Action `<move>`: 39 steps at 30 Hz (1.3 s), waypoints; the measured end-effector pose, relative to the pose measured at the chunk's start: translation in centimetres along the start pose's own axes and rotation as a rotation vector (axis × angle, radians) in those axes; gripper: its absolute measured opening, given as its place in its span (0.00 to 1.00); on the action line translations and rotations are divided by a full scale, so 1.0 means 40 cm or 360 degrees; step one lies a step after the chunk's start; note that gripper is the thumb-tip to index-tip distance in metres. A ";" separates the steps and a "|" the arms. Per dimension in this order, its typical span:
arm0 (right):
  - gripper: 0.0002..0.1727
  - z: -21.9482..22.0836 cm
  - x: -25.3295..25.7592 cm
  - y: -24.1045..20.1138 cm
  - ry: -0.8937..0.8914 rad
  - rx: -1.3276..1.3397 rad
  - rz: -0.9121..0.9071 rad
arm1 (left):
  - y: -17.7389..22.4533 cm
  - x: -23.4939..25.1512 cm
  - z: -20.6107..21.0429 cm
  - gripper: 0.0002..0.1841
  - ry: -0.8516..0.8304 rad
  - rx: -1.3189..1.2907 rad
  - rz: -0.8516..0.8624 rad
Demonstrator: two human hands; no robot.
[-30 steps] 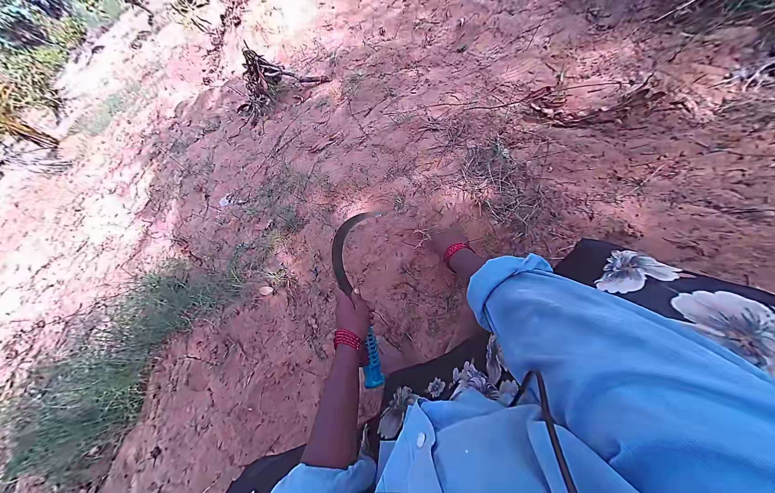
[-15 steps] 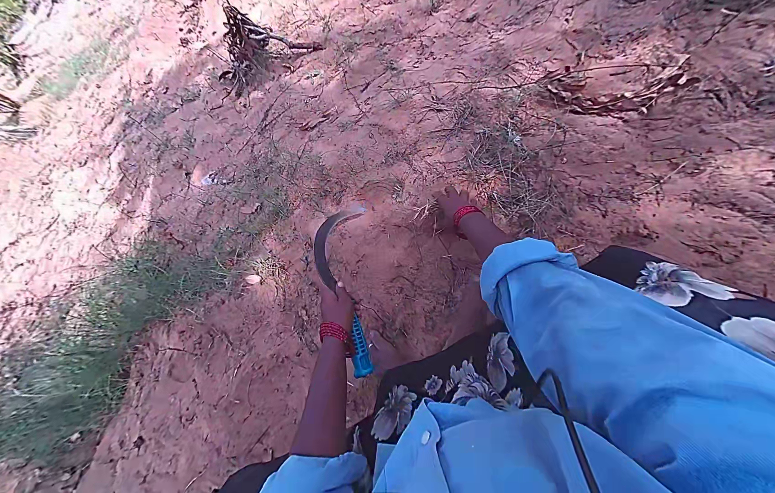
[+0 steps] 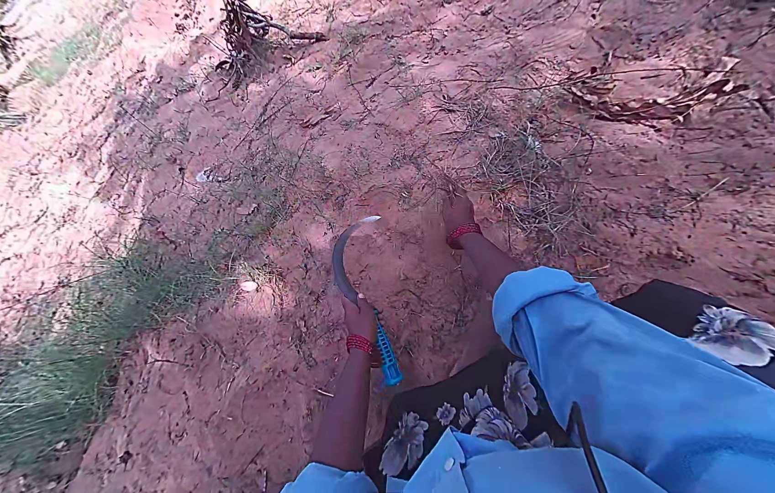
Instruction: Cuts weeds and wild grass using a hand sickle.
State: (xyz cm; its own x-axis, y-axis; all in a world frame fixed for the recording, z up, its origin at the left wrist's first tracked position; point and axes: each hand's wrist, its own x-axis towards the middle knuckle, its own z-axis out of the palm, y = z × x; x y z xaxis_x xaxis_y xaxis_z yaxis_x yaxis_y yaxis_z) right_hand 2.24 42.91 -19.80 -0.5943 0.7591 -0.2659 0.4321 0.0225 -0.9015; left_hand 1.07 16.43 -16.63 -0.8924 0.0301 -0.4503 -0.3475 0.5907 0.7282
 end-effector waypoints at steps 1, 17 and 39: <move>0.34 -0.010 0.016 -0.023 0.0020 0.0027 -0.0027 | 0.001 0.010 0.011 0.26 0.0010 -0.0034 -0.0006; 0.22 0.167 0.184 -0.017 -0.0369 -0.0901 -0.0102 | -0.023 0.104 0.068 0.24 -0.0043 0.0084 0.0220; 0.22 0.122 0.074 0.017 -0.0636 -0.0936 -0.0202 | 0.027 0.030 0.097 0.32 -0.0599 0.0715 -0.0024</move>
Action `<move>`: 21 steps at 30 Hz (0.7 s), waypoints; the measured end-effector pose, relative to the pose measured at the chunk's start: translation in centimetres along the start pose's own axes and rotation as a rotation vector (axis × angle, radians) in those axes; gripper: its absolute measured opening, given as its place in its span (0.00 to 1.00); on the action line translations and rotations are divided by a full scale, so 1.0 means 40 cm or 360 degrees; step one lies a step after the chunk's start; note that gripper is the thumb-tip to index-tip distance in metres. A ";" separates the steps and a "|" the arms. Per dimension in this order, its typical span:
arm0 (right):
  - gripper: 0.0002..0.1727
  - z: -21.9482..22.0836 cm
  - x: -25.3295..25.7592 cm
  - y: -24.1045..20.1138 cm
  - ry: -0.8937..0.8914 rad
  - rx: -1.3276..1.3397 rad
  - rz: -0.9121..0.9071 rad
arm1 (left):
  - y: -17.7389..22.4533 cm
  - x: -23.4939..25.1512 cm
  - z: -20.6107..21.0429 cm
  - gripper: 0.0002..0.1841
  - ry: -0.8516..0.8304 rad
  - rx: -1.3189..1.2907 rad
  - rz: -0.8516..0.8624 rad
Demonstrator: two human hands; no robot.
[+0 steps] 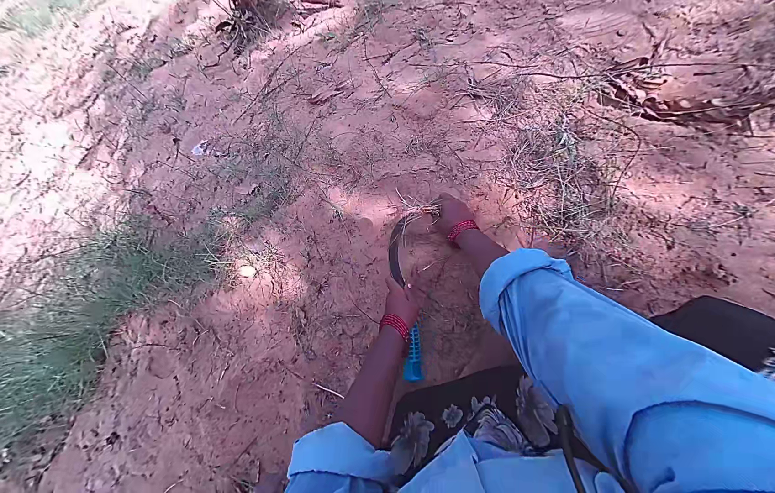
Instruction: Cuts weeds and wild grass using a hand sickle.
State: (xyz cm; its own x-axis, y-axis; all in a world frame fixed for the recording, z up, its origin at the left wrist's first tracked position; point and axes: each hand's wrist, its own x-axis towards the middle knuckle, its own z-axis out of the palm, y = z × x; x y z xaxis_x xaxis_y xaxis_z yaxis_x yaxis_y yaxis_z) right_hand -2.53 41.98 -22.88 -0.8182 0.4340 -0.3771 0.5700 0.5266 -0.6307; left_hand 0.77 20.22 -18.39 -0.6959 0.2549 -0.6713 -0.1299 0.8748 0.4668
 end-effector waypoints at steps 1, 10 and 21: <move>0.20 0.010 -0.029 0.005 0.0017 0.0004 -0.0036 | -0.011 -0.031 -0.010 0.31 0.0005 0.0107 -0.0008; 0.21 -0.011 -0.310 -0.024 -0.0581 -0.0268 0.0001 | -0.052 -0.222 -0.139 0.26 0.0221 0.0521 0.0041; 0.30 -0.268 -0.437 0.203 -0.0069 -0.0232 0.0450 | 0.022 -0.265 -0.058 0.25 0.0446 -0.0071 0.0172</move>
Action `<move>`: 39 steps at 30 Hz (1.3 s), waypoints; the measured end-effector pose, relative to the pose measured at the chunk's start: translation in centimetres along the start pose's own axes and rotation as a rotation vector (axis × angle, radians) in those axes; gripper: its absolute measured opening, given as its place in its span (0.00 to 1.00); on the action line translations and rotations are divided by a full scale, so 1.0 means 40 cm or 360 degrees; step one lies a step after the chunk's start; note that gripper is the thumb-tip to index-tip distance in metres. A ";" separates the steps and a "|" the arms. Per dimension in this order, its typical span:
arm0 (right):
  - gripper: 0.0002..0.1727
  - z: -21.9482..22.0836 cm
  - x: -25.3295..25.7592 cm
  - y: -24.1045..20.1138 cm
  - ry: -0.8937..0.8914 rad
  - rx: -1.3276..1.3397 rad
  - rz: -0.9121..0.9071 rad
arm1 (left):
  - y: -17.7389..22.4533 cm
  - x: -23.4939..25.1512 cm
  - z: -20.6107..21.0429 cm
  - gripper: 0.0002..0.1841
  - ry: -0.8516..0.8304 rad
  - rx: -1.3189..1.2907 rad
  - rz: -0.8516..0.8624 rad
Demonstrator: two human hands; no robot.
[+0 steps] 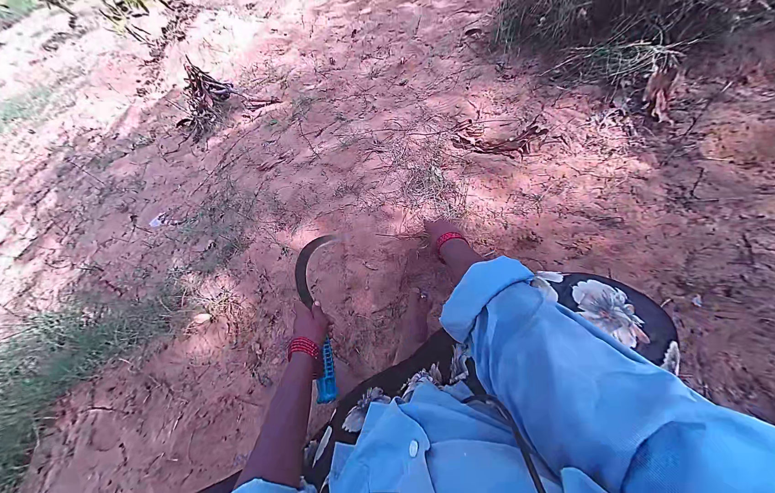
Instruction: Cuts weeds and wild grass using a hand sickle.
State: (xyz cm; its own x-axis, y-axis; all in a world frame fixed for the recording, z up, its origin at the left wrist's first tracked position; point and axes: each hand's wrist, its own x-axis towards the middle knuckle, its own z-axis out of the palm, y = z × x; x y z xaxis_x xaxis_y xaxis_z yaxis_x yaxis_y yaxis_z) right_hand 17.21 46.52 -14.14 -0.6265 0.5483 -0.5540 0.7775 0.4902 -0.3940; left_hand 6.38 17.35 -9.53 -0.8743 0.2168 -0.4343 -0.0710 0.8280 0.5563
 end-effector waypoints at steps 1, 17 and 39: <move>0.35 0.011 -0.001 -0.002 -0.0010 0.0059 0.0038 | 0.003 0.006 0.021 0.26 -0.0017 -0.0041 0.0001; 0.30 0.085 0.167 -0.037 -0.0166 0.0623 0.0058 | 0.044 0.047 0.175 0.24 -0.0186 -0.0196 0.0148; 0.23 0.098 0.194 -0.033 0.0222 0.1064 0.0209 | 0.056 0.124 0.240 0.23 -0.0289 -0.0084 0.0250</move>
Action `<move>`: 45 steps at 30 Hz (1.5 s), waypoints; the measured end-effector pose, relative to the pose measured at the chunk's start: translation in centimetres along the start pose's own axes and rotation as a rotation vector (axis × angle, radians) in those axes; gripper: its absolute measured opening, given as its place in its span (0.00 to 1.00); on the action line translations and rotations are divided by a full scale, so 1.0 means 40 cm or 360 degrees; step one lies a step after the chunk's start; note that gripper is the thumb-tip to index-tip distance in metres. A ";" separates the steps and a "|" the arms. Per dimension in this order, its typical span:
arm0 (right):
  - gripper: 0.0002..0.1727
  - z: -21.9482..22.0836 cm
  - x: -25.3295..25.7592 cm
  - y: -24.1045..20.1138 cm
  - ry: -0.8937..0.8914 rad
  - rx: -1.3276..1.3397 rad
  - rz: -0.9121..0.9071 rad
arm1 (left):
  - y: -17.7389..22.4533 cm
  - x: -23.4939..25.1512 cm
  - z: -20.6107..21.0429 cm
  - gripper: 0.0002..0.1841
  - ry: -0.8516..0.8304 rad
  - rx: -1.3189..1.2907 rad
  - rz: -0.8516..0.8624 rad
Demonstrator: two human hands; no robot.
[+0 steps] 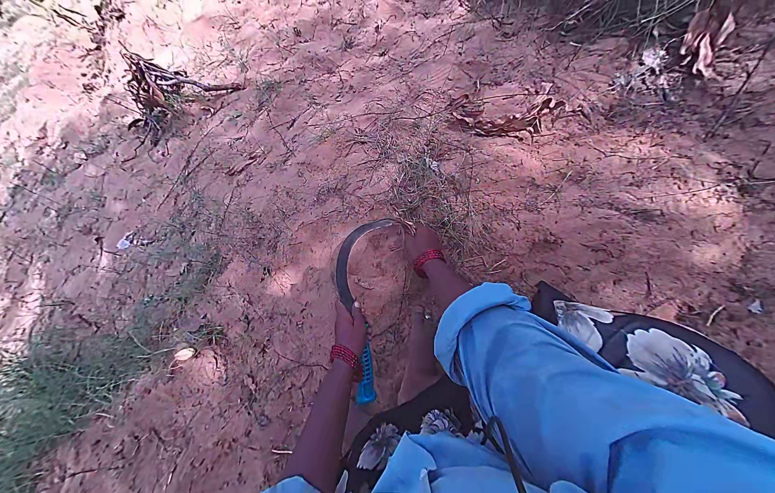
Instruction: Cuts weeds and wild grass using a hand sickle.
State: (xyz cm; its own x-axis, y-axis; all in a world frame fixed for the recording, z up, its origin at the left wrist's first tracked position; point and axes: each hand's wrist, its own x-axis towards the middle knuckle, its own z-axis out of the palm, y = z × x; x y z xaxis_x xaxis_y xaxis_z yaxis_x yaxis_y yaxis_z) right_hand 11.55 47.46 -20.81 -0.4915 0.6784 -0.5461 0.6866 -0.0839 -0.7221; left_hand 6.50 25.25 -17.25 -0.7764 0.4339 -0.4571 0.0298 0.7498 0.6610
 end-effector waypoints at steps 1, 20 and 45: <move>0.23 -0.002 -0.001 -0.005 0.0020 -0.0016 -0.0008 | 0.007 0.020 0.013 0.25 -0.0080 0.0199 -0.0010; 0.16 -0.084 -0.146 -0.156 -0.0018 -0.0484 -0.0624 | 0.001 -0.170 -0.072 0.28 -0.0060 0.0699 -0.0065; 0.22 -0.629 -0.414 -0.152 0.1358 0.0048 -0.0550 | 0.217 0.093 0.283 0.29 -0.0586 0.0427 -0.0069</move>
State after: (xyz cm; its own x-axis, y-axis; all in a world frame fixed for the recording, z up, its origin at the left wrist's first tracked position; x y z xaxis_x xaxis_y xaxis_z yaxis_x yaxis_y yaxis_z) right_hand 28.99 55.11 3.32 -0.0966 0.9767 0.1917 0.5550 0.2128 -0.8042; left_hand 10.99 39.04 -19.95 -0.5064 0.5117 -0.6940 0.2021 0.8529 0.4814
